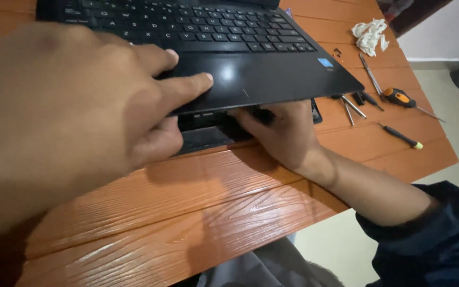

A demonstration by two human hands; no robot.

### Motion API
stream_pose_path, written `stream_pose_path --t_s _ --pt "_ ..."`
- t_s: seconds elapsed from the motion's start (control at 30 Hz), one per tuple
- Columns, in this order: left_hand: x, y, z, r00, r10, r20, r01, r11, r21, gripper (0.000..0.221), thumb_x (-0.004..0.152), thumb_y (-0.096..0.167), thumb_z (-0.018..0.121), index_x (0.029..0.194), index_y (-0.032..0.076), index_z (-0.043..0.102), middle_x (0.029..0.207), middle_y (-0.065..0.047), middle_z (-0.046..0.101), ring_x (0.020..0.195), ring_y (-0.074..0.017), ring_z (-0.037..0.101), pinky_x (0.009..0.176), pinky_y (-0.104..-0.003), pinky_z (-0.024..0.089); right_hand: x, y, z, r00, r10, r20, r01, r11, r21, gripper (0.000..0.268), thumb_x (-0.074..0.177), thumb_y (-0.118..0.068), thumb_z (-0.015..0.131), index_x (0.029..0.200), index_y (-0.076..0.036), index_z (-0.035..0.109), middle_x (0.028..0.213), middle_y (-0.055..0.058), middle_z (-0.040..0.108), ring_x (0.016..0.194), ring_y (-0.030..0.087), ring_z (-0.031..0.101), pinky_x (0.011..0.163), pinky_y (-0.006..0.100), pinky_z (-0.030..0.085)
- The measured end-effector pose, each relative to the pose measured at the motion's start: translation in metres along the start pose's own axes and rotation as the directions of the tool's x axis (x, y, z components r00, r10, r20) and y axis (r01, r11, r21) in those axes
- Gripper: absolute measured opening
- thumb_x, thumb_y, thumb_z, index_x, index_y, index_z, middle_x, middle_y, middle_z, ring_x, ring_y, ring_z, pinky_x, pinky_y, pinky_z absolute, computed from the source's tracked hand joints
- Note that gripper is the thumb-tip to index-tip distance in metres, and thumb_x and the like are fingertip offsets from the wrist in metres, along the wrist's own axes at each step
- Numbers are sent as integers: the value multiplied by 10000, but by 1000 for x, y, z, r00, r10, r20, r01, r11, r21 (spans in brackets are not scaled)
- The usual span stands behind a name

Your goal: Connecting internal ribbon cables and snapping the keyboard/top cover back onto a laptop chassis during repair.

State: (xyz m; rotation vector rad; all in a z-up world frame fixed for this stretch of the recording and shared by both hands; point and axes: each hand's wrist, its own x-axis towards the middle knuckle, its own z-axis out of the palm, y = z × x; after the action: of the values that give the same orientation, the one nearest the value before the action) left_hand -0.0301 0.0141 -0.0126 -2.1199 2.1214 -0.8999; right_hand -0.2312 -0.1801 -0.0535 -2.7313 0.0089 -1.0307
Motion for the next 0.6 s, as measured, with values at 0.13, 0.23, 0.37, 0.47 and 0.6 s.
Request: stream_pose_path --t_s 0.13,0.23,0.37,0.47,0.6 --pt "-2 -5 3 987 28 -157 -12 995 101 549 907 544 412 1409 466 621 1005 183 723 604 -246 807 518 -384 608 -1 4 -1 999 -29 -25 31 993 113 89 933 23 788 863 34 733 922 116 757 867 190 717 800 315 570" --pt "1 -8 6 984 47 -172 -22 990 142 576 897 567 399 1426 472 606 1091 173 735 650 -195 814 497 -371 598 -4 10 -1 998 -58 -20 59 993 101 80 916 0 821 920 16 743 930 113 763 869 201 732 812 309 572" --pt "-2 -5 2 992 26 -124 -3 983 185 573 904 571 386 1432 490 593 1029 225 716 581 -177 807 479 -336 592 -1 8 -1 993 -119 10 117 989 95 94 905 13 827 965 29 756 967 149 769 883 248 754 814 334 595" --pt "-2 -3 -4 990 21 -138 -3 992 128 536 907 534 425 1403 475 622 1076 197 728 599 -226 819 442 -364 590 -1 7 -1 983 -184 11 182 978 100 90 914 -15 821 938 20 741 956 139 758 885 264 742 833 361 576" --pt "-1 -2 -8 1000 -9 -24 10 998 61 524 908 506 421 1399 468 603 961 171 729 596 -281 820 432 -418 605 -4 10 1 985 -169 15 169 985 21 80 910 -9 831 913 15 756 895 122 763 796 227 734 724 311 563"
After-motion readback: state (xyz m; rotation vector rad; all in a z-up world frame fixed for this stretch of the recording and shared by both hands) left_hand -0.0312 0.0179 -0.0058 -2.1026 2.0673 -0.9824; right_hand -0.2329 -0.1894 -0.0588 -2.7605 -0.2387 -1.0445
